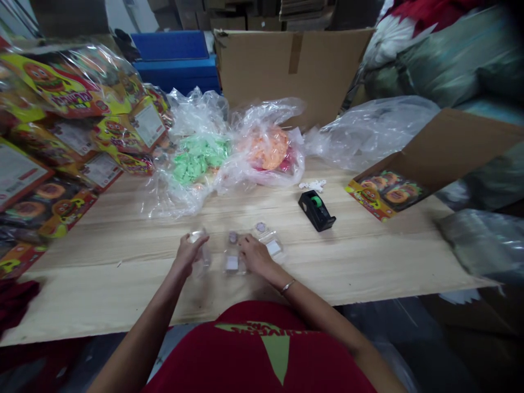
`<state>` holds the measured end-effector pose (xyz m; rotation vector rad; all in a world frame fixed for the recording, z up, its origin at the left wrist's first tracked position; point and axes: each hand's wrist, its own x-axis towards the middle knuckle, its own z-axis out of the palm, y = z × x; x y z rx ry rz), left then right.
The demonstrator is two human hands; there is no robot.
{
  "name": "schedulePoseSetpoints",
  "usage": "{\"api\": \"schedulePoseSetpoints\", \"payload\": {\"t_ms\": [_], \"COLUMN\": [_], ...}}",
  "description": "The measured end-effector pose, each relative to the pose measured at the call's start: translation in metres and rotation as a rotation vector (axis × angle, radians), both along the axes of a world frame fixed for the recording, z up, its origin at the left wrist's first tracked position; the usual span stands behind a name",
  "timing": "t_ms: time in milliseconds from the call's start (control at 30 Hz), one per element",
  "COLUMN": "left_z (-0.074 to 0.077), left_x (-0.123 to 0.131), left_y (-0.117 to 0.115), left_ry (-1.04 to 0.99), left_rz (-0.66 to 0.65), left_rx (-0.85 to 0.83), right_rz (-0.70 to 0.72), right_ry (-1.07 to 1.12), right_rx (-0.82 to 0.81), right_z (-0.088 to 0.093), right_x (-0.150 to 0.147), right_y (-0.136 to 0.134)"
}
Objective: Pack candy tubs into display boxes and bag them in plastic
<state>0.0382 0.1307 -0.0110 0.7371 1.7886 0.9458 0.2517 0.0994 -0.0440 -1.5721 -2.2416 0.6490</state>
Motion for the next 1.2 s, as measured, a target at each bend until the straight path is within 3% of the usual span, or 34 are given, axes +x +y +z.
{"api": "schedulePoseSetpoints", "payload": {"t_ms": [100, 167, 233, 300, 433, 633, 733, 867, 1000, 1100, 1200], "left_z": [0.001, -0.001, -0.005, -0.009, -0.016, -0.024, -0.022, -0.013, -0.003, 0.004, 0.010], "left_x": [-0.003, 0.009, 0.028, 0.047, 0.064, 0.064, 0.066, 0.069, 0.065, 0.058, 0.051], "left_y": [-0.007, -0.020, -0.034, -0.044, -0.047, -0.040, -0.043, -0.049, -0.050, -0.047, -0.046], "left_ry": [0.627, 0.890, 0.814, 0.653, 0.560, 0.397, 0.210, -0.187, -0.416, -0.329, -0.216], "left_rz": [-0.115, -0.325, -0.547, -0.647, -0.579, -0.518, -0.443, -0.383, -0.291, -0.234, -0.229], "left_rx": [0.173, 0.368, 0.466, 0.389, 0.194, 0.290, 0.223, 0.100, 0.044, 0.020, 0.030], "right_rz": [-0.021, -0.027, -0.050, -0.113, -0.261, -0.273, -0.262, -0.206, -0.203, -0.215, -0.108], "right_ry": [0.014, 0.089, 0.210, 0.340, 0.478, 0.803, 0.967, 1.076, 0.865, 0.530, 0.244], "right_rx": [-0.013, -0.006, 0.005, -0.004, -0.041, -0.277, -0.409, -0.451, -0.328, -0.134, 0.098], "right_z": [-0.001, -0.004, -0.008, -0.014, -0.024, -0.026, -0.025, -0.022, -0.014, -0.004, 0.005], "right_x": [0.003, 0.001, -0.001, -0.002, 0.004, 0.007, 0.006, 0.009, 0.018, 0.028, 0.034], "right_y": [0.000, 0.000, 0.000, 0.000, -0.002, -0.004, -0.002, 0.002, 0.005, 0.005, 0.005]}}
